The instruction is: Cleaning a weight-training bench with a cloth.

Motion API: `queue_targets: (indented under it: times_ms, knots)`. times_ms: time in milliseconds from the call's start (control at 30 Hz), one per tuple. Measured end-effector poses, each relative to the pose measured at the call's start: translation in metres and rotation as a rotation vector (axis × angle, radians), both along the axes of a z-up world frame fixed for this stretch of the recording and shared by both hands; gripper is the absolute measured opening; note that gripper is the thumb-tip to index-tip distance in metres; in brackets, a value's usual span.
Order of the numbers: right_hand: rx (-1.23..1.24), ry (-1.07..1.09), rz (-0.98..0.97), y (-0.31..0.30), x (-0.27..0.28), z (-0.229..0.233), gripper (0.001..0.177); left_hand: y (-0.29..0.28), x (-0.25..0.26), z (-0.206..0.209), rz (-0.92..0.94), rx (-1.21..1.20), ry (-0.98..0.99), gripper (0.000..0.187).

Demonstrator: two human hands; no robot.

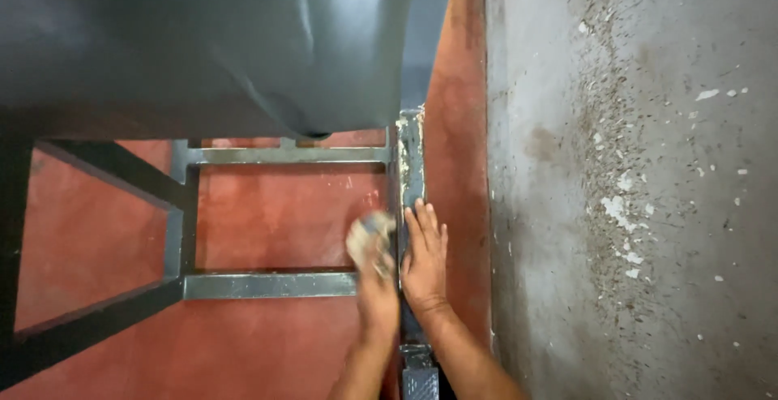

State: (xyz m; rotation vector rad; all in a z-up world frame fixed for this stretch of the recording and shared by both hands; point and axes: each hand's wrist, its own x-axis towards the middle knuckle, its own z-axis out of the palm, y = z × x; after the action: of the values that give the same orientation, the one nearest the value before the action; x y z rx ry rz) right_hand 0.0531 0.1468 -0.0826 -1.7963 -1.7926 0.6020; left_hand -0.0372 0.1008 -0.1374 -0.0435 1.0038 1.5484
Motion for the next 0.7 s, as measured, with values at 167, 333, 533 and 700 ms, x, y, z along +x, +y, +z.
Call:
queue_targets:
  times_ms: [167,333,533,700]
  knots:
    - [0.033,0.016,0.01,-0.001,-0.001,0.005,0.066,-0.109,-0.004,0.029,-0.581,-0.142,1.029,0.036]
    - [0.057,0.105,0.032,-0.005,0.004,0.009,0.062,-0.14,-0.015,0.049,-0.793,-0.368,0.966,0.03]
    - [0.016,0.244,0.178,-0.028,0.031,0.002,0.057,-0.157,0.0,0.073,-0.644,-0.386,0.904,0.031]
    - [-0.253,0.369,0.206,-0.134,0.033,0.095,0.05,-0.156,0.019,0.143,-0.313,0.069,1.03,0.044]
